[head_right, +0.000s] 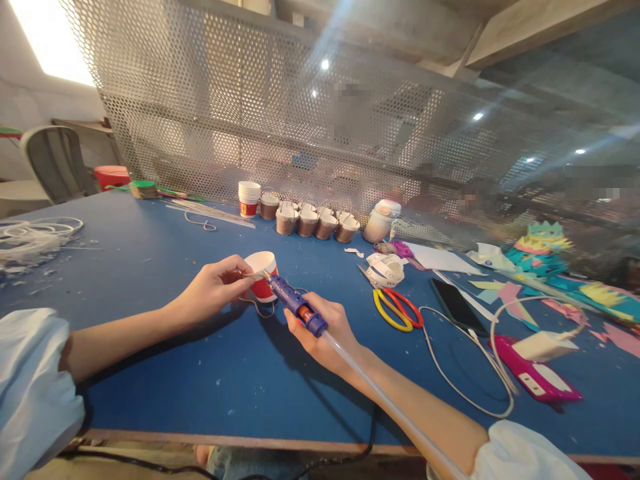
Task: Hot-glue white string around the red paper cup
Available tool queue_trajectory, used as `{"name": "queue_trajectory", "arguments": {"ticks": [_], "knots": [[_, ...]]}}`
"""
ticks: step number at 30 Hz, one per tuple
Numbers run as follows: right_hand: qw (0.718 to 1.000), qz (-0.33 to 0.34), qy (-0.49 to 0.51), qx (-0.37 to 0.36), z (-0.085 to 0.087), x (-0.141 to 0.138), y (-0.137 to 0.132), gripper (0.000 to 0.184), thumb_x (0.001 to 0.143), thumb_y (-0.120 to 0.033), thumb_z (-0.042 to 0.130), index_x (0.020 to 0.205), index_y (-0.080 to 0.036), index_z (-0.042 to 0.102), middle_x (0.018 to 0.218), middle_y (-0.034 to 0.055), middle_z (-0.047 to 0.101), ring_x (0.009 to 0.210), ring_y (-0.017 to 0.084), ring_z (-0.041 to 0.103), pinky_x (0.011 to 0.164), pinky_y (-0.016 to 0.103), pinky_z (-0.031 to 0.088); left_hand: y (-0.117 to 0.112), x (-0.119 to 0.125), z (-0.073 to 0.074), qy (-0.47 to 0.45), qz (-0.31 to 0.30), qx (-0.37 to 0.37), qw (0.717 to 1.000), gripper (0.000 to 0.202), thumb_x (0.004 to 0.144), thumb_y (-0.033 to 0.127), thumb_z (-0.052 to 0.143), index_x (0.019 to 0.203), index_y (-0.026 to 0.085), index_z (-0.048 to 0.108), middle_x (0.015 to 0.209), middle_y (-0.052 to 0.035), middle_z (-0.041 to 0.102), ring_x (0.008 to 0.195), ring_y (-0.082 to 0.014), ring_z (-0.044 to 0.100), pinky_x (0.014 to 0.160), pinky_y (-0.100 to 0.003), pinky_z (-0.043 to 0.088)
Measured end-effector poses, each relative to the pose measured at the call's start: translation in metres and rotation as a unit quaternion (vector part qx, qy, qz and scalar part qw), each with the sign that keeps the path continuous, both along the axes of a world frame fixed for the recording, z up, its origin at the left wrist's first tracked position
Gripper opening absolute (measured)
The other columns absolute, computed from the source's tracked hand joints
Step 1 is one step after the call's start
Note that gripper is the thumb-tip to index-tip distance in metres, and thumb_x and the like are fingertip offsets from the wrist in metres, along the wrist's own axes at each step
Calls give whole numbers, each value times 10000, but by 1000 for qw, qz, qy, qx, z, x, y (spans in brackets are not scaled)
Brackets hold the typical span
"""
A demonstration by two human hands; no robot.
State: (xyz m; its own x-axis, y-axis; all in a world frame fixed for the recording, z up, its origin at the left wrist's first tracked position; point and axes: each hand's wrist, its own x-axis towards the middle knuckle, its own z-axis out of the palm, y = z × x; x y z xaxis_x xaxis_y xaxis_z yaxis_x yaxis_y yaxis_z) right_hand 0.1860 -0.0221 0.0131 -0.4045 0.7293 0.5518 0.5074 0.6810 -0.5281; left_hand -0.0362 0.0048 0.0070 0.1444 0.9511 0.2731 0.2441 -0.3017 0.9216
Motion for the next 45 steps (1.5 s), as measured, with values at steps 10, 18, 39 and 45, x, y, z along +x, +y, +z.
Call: {"name": "queue_trajectory", "arguments": {"ticks": [10, 18, 39, 45], "knots": [[1000, -3, 13, 12, -1, 2, -1, 156, 845, -270, 557, 712, -201, 513, 584, -42, 548, 474, 69, 428, 489, 203, 387, -2, 1, 6, -44, -17, -44, 998, 267, 740, 410, 637, 747, 161, 541, 622, 14, 611, 552, -108, 541, 506, -205, 394], [999, -36, -4, -21, 0, 5, 1, 203, 842, -315, 529, 664, -217, 513, 572, -20, 566, 497, 106, 495, 530, 235, 429, -5, 0, 15, -27, -23, -39, 999, 258, 732, 401, 632, 734, 158, 547, 582, 33, 547, 530, -95, 493, 493, -204, 383], [993, -43, 48, -97, 8, 3, -2, 257, 831, -378, 538, 633, -224, 480, 557, -23, 506, 509, 126, 481, 534, 256, 433, 0, -5, 11, -35, -54, -48, 997, 273, 733, 416, 643, 735, 160, 549, 575, 35, 541, 545, -104, 498, 521, -213, 384], [996, -29, 37, -79, 8, 3, -4, 258, 825, -363, 544, 614, -225, 490, 556, -13, 531, 504, 133, 492, 523, 262, 432, -1, -4, 10, -45, -56, -59, 996, 284, 741, 429, 639, 752, 160, 547, 582, 31, 542, 553, -105, 498, 523, -213, 388]]}}
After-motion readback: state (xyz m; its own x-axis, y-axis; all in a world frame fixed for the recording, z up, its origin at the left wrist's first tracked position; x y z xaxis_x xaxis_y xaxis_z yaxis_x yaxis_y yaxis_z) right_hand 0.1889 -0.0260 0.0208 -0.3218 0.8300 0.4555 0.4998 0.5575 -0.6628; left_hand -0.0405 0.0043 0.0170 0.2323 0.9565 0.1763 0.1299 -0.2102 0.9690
